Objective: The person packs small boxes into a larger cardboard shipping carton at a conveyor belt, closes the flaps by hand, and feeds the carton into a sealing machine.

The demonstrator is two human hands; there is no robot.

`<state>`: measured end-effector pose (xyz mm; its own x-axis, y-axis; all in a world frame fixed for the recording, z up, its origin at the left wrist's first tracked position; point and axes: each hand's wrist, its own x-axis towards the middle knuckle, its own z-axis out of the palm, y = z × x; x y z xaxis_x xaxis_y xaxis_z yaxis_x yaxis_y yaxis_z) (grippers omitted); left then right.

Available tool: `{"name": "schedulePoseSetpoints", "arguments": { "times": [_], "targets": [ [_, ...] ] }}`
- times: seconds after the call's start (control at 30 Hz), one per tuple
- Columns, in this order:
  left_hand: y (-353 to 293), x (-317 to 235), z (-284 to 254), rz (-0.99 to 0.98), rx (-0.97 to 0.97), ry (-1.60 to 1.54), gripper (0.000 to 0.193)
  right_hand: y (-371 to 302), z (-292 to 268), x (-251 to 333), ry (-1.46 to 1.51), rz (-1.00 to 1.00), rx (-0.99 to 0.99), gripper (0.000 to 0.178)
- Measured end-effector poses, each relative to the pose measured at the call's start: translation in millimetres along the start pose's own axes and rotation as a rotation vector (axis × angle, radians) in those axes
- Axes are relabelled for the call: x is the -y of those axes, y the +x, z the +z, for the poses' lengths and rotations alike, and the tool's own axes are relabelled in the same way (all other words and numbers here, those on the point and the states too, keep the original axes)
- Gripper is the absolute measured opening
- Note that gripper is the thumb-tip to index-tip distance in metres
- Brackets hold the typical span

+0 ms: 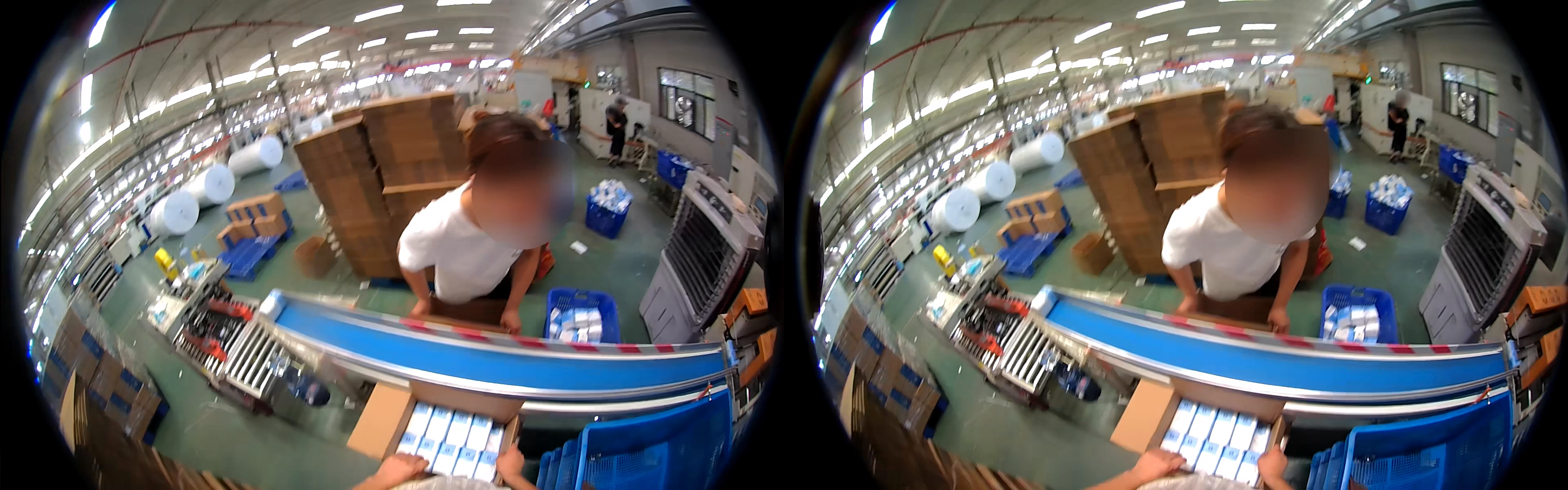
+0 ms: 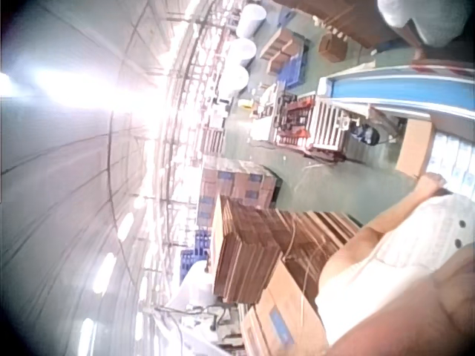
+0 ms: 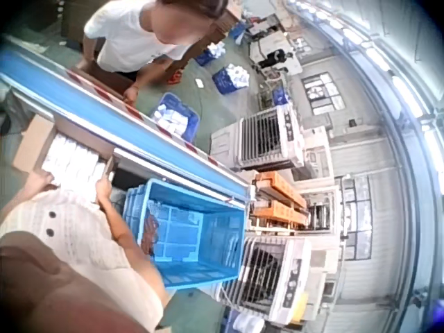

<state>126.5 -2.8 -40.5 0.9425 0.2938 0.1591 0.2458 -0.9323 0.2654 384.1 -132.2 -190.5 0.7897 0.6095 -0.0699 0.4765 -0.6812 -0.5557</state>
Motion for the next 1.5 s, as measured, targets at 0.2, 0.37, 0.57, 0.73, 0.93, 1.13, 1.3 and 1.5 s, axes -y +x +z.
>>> {"name": "schedulePoseSetpoints", "arguments": {
  "times": [0.2,0.37,0.57,0.73,0.93,1.13,1.3,1.5],
  "targets": [
    [19.1,-18.3,-19.2,-0.07,0.0,-0.01,0.02,12.7,-32.9,12.1,0.006,0.021,0.001,0.014],
    [-3.4,-29.4,-19.2,-0.097,-0.051,0.114,0.025,1.5,-27.1,15.7,-0.013,0.009,0.045,0.017],
    [22.3,-38.4,-19.8,-0.079,0.031,-0.006,0.014,3.1,-38.7,-3.7,0.003,0.006,0.023,0.013],
    [8.2,-36.7,-24.0,-0.073,-0.032,0.023,0.019,-4.6,-30.7,7.2,0.013,-0.01,0.034,0.017],
    [21.5,-36.3,-24.1,-0.087,0.006,0.03,0.017,4.2,-37.7,6.2,0.047,0.015,0.039,0.017],
    [13.9,-35.6,-19.9,-0.095,0.048,0.058,0.011,-0.6,-37.5,7.4,0.029,0.043,0.088,0.017],
    [15.6,-33.8,-18.9,-0.1,0.053,0.037,0.01,2.2,-35.8,5.1,0.023,0.018,0.097,0.018],
    [19.1,-35.5,-22.0,-0.123,0.04,0.017,0.011,3.7,-35.4,6.5,0.017,0.052,0.107,0.019]
  ]
}}
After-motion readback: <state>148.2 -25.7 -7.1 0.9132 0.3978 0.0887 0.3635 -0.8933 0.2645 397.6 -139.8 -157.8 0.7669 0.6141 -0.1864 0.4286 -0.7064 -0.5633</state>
